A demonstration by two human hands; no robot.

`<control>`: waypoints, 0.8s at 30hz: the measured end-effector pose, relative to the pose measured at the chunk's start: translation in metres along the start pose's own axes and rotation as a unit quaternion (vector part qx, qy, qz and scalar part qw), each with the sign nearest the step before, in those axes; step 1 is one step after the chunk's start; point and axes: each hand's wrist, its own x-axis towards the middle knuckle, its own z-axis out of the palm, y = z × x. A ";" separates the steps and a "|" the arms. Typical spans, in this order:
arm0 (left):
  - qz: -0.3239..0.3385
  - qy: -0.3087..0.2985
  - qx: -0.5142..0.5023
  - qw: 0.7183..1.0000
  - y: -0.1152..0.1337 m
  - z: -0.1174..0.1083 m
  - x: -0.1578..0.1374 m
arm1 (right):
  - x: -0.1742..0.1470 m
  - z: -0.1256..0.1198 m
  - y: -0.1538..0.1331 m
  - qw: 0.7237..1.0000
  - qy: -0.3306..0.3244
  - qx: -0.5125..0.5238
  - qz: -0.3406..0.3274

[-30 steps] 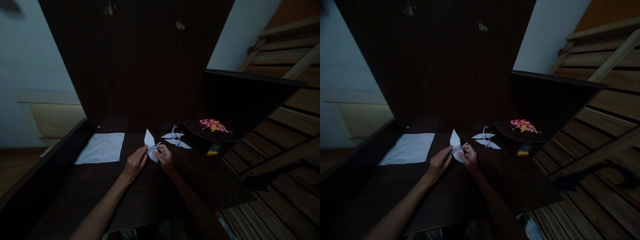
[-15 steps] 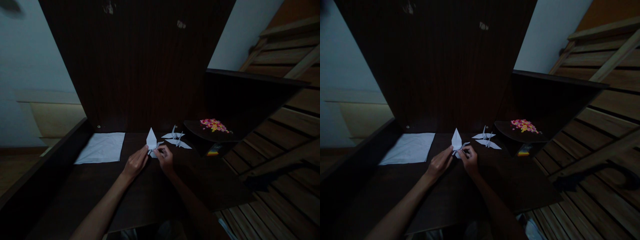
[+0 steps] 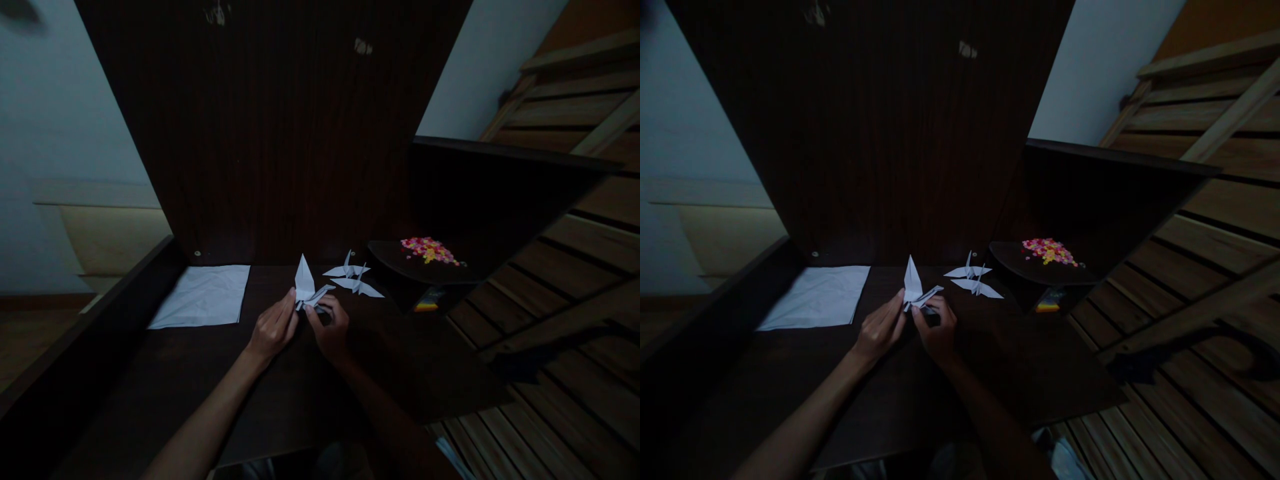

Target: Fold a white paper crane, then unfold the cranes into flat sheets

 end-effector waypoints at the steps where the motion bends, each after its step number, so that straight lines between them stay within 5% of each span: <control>1: -0.005 0.003 -0.002 1.000 0.001 0.000 0.000 | 0.000 -0.001 -0.001 1.000 0.003 -0.008 -0.012; 9: -0.033 0.022 -0.019 0.999 0.007 0.000 0.001 | 0.000 -0.003 -0.008 0.987 0.025 -0.065 -0.142; 16: -0.077 0.052 -0.058 0.994 0.006 0.003 0.001 | -0.001 -0.004 -0.003 0.981 0.021 -0.112 -0.155; 20: -0.184 0.051 -0.115 0.975 0.009 0.001 0.009 | 0.000 -0.004 -0.001 0.982 0.007 -0.114 -0.149; 24: -0.336 0.030 -0.199 0.920 0.009 -0.002 0.017 | 0.003 -0.005 -0.003 0.986 0.010 -0.089 -0.141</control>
